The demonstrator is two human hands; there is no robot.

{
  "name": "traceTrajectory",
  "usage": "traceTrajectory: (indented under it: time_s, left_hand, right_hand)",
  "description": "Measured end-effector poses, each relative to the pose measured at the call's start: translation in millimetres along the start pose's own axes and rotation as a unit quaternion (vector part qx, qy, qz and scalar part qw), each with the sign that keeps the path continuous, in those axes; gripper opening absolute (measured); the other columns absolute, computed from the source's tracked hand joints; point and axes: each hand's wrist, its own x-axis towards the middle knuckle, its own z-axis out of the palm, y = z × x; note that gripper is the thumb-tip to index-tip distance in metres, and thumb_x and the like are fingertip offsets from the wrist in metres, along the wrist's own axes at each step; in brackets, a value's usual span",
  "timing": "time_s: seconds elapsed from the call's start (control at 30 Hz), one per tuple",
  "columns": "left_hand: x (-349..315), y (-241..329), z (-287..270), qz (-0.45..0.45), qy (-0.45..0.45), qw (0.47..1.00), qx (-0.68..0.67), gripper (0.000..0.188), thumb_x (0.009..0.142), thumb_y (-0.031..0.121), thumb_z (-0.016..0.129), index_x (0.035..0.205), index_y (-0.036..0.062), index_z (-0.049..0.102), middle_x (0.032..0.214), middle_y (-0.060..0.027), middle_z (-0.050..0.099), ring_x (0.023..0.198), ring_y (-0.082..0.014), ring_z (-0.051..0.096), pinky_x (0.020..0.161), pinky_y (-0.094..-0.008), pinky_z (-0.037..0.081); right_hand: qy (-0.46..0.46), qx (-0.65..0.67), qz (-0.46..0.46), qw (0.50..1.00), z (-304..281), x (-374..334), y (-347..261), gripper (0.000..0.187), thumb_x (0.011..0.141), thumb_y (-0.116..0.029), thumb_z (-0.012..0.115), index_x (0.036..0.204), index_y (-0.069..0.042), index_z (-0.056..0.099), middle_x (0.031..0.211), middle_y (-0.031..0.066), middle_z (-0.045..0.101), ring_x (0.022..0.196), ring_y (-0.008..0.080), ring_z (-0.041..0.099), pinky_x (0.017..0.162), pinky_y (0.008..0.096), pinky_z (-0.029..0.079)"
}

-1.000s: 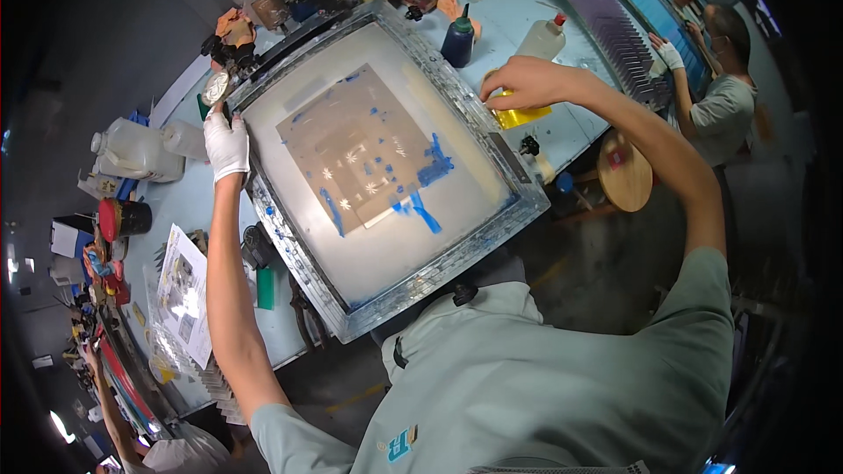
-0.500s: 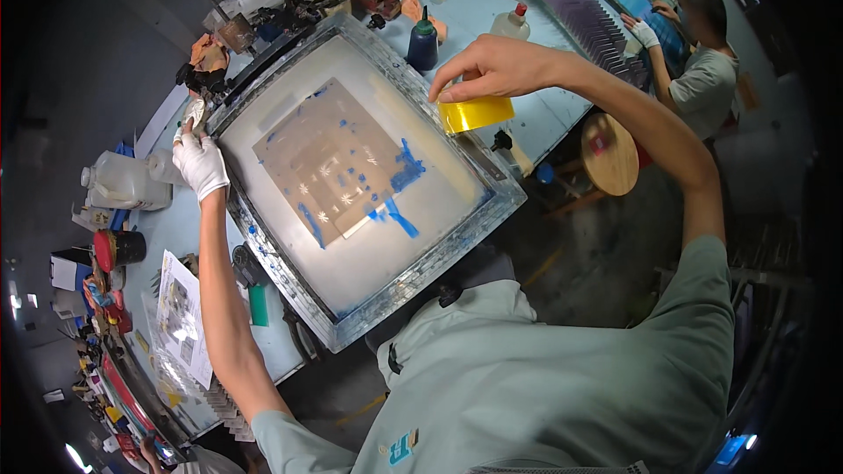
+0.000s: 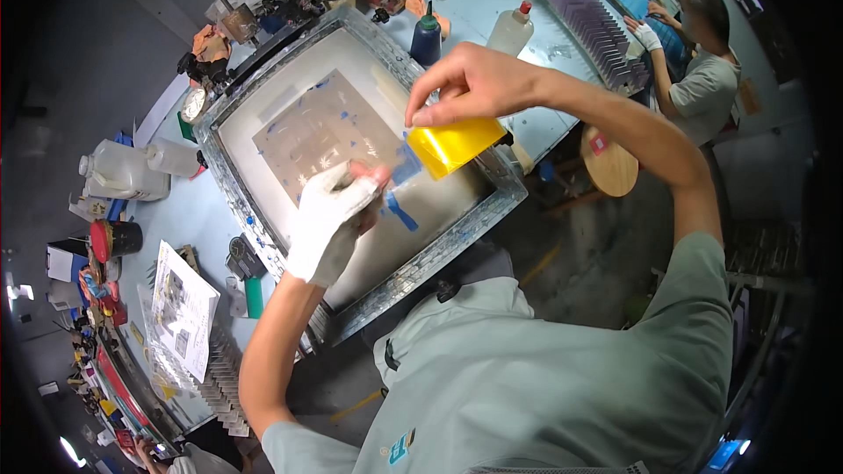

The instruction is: The person uses a yellow squeegee to spread blue ink across a screen printing frame. They repeatedly pull the squeegee across the mesh to coat the stencil area with ink, occasionally lifting the tool to reposition it.

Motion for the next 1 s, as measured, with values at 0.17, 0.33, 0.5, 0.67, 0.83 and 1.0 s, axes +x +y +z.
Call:
traceTrajectory:
  time_s: [0.17,0.33,0.5,0.67,0.83,1.0]
  left_hand:
    - [-51,-10,-144,0.059,0.126,0.99,-0.027,0.019,0.097,0.025,0.069,0.09,0.0121,0.057,0.069,0.0043,0.046,0.052,-0.006,0.037,0.042,-0.0214,0.026]
    - [-132,-41,-282,0.049,0.125,0.989,-0.056,0.018,0.1,0.019,0.066,0.089,0.0074,0.058,0.068,0.0021,0.045,0.052,-0.0079,0.037,0.042,-0.0223,0.03]
    - [-133,-62,-276,-0.002,0.237,0.968,0.086,0.02,0.1,0.023,0.068,0.088,0.0114,0.058,0.066,0.0023,0.049,0.05,-0.0086,0.041,0.044,-0.0233,0.032]
    - [-128,-62,-265,-0.024,0.267,0.958,0.106,0.023,0.099,0.029,0.071,0.085,0.0169,0.058,0.067,0.0075,0.051,0.053,-0.0041,0.045,0.046,-0.0211,0.033]
    - [-142,-71,-273,-0.002,0.238,0.968,0.086,0.023,0.1,0.027,0.07,0.083,0.0162,0.059,0.067,0.0075,0.05,0.053,-0.0039,0.044,0.047,-0.0214,0.032]
    - [-132,-66,-269,-0.003,0.25,0.963,0.099,0.025,0.098,0.03,0.072,0.082,0.0185,0.058,0.067,0.0085,0.05,0.054,-0.0041,0.043,0.048,-0.0216,0.032]
  right_hand:
    - [0.122,-0.139,-0.059,0.981,-28,-14,65,0.036,0.095,-0.042,0.066,0.101,-0.009,0.078,0.086,0.0142,0.075,0.075,0.0269,0.07,0.069,0.0363,0.051]
    - [0.12,-0.279,0.026,0.952,-52,-19,114,0.039,0.098,-0.045,0.062,0.093,-0.01,0.078,0.077,0.0171,0.07,0.068,0.0345,0.065,0.065,0.043,0.048]
    - [0.096,-0.306,0.047,0.946,-22,4,142,0.05,0.1,-0.053,0.055,0.092,-0.009,0.078,0.077,0.0162,0.07,0.074,0.0367,0.066,0.07,0.0468,0.051]
    - [0.175,-0.268,0.002,0.947,-6,-5,151,0.045,0.098,-0.051,0.059,0.104,-0.009,0.072,0.091,0.011,0.07,0.089,0.0308,0.067,0.078,0.0424,0.053]
    - [-0.051,-0.175,0.207,0.961,22,-41,67,0.045,0.092,-0.049,0.072,0.083,-0.005,0.068,0.072,0.0048,0.065,0.062,0.0177,0.063,0.06,0.0333,0.049]
    - [-0.063,0.045,0.256,0.963,21,-58,95,0.038,0.094,-0.04,0.075,0.08,-0.005,0.067,0.066,-0.0009,0.062,0.054,0.0076,0.055,0.049,0.0258,0.042]
